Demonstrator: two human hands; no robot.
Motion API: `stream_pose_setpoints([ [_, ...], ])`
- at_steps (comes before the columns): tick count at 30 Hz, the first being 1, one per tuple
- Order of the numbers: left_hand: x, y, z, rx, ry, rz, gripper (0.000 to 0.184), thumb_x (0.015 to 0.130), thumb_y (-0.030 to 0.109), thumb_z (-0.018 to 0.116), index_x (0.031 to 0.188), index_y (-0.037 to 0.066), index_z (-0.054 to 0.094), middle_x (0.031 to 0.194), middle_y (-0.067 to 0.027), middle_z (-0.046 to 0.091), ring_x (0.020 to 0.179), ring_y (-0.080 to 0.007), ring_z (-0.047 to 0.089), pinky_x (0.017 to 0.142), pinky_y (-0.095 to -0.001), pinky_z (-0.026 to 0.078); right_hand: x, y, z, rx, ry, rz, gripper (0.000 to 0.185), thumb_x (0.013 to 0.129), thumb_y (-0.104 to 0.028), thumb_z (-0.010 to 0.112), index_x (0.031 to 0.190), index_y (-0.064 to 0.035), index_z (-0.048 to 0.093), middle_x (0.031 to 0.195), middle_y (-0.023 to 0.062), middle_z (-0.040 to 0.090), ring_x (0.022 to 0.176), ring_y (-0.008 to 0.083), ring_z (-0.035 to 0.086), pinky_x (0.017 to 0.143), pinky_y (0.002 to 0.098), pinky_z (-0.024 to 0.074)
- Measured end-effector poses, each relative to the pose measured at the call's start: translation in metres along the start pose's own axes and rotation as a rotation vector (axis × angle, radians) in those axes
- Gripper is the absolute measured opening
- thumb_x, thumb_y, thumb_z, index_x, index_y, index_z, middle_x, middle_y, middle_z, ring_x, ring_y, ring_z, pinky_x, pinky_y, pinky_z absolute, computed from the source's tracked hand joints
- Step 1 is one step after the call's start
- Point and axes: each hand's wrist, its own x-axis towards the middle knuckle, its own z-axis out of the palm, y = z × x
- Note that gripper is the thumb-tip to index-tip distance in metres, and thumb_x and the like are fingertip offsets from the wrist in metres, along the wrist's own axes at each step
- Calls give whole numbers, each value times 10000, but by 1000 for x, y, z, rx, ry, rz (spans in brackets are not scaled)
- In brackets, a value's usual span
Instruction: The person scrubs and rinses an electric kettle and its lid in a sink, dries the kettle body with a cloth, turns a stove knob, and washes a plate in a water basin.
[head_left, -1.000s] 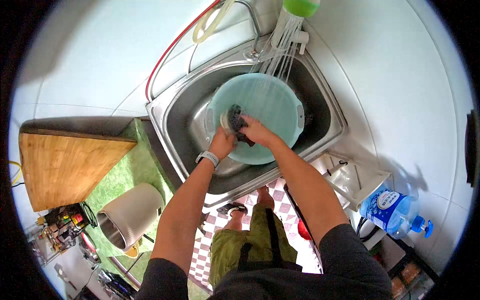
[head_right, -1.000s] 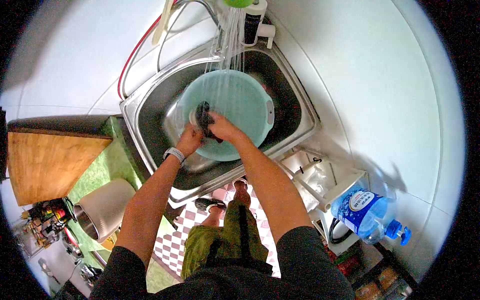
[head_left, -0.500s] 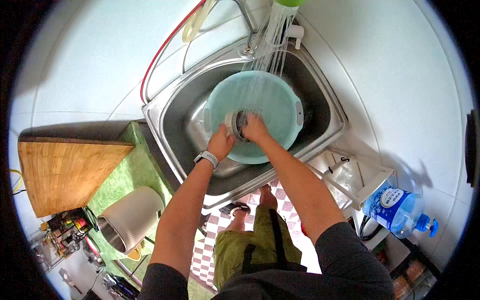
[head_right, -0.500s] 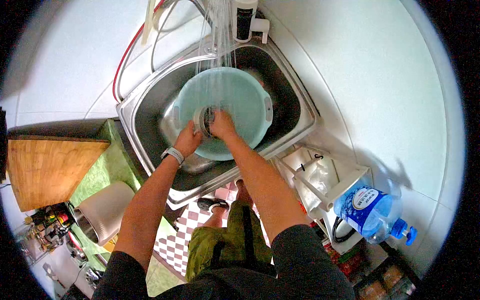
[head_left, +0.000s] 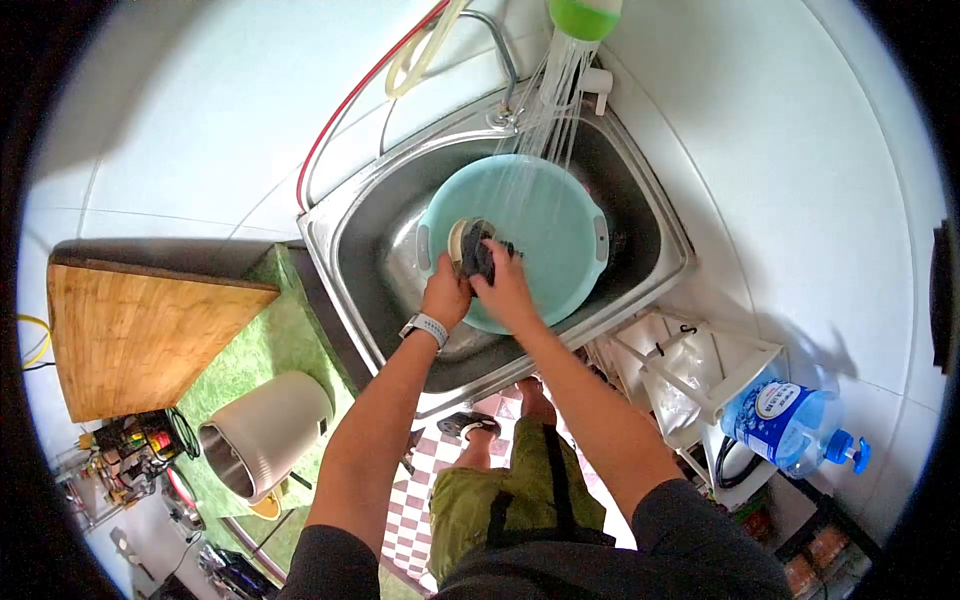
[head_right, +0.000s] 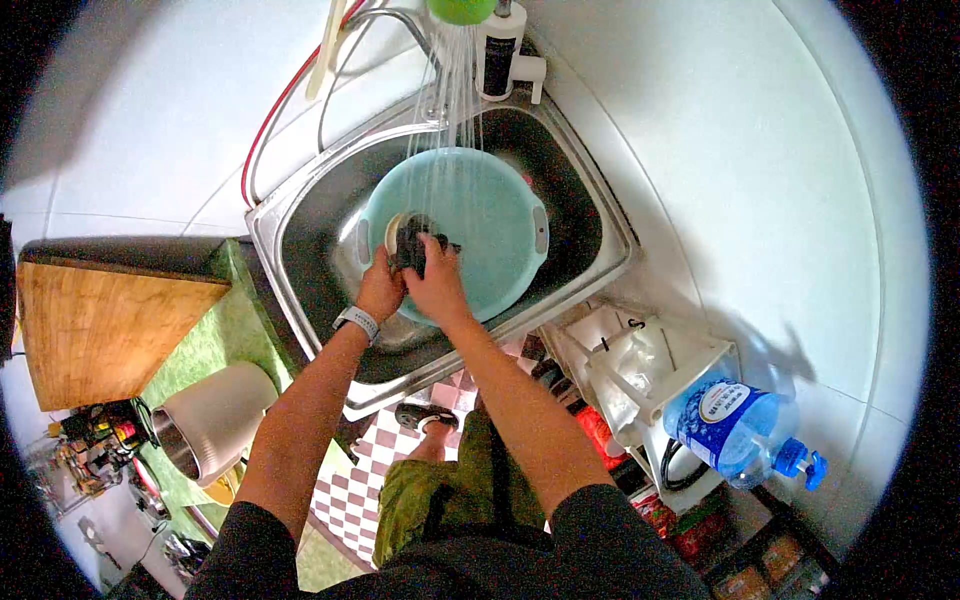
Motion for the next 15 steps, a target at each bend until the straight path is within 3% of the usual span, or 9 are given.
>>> stream_pose_setpoints([
  [2, -9, 11, -4, 95, 52, 31, 407, 894, 148, 542, 1240, -8, 396, 885, -311, 651, 829, -488, 641, 738, -528, 508, -6, -2, 14, 154, 97, -27, 669, 774, -169, 683, 1348, 3, 387, 1257, 318, 479, 1224, 459, 436, 1012, 505, 375],
  [4, -19, 23, -6, 309, -37, -57, 478, 900, 150, 541, 1319, -2, 369, 870, -307, 654, 819, -469, 652, 722, -522, 514, -3, -14, 13, 96, 108, 7, 685, 758, -178, 711, 1309, 45, 370, 1207, 309, 520, 1163, 460, 495, 974, 502, 408],
  [6, -23, 16, -4, 360, -31, 14, 527, 901, 138, 527, 1374, 2, 338, 860, -303, 656, 791, -456, 658, 716, -534, 515, 7, -31, 3, 74, 99, 342, 643, 749, -206, 726, 1247, 40, 402, 1117, 294, 575, 1061, 456, 564, 941, 489, 447],
  [8, -18, 4, 3, 368, -17, 50, 497, 900, 132, 527, 1348, -3, 360, 867, -303, 657, 764, -455, 657, 704, -546, 516, 16, -13, 13, 78, 171, 345, 579, 729, -224, 740, 1159, 40, 457, 1051, 274, 612, 975, 442, 609, 899, 474, 477],
  [10, -19, 8, 5, 353, -24, 65, 467, 895, 110, 520, 1328, 1, 382, 861, -301, 656, 732, -453, 655, 678, -543, 521, 29, 13, 25, 509, 197, 574, 544, 716, -231, 733, 1117, 49, 493, 1057, 276, 611, 989, 424, 613, 894, 455, 478],
  [11, -18, 7, 8, 384, -12, 140, 458, 893, 98, 515, 1319, -10, 385, 859, -295, 656, 739, -450, 655, 666, -537, 525, 37, 14, 27, 646, 232, 738, 476, 745, -192, 726, 1081, 71, 515, 927, 183, 602, 837, 290, 629, 715, 438, 519],
  [12, -18, 5, 10, 416, -2, 211, 449, 891, 87, 511, 1309, -21, 387, 857, -290, 656, 746, -447, 655, 654, -530, 529, 42, 16, 25, 645, 234, 741, 476, 745, -192, 726, 1081, 71, 515, 927, 183, 602, 837, 290, 629, 715, 438, 519],
  [15, -12, 4, 11, 448, -37, 278, 421, 893, 70, 492, 1285, -53, 399, 857, -279, 653, 767, -440, 655, 647, -521, 533, 67, 31, 22, 1263, 181, 1118, 294, 840, -166, 628, 1050, 30, 568, 972, 171, 607, 833, 331, 634, 741, 472, 531],
])
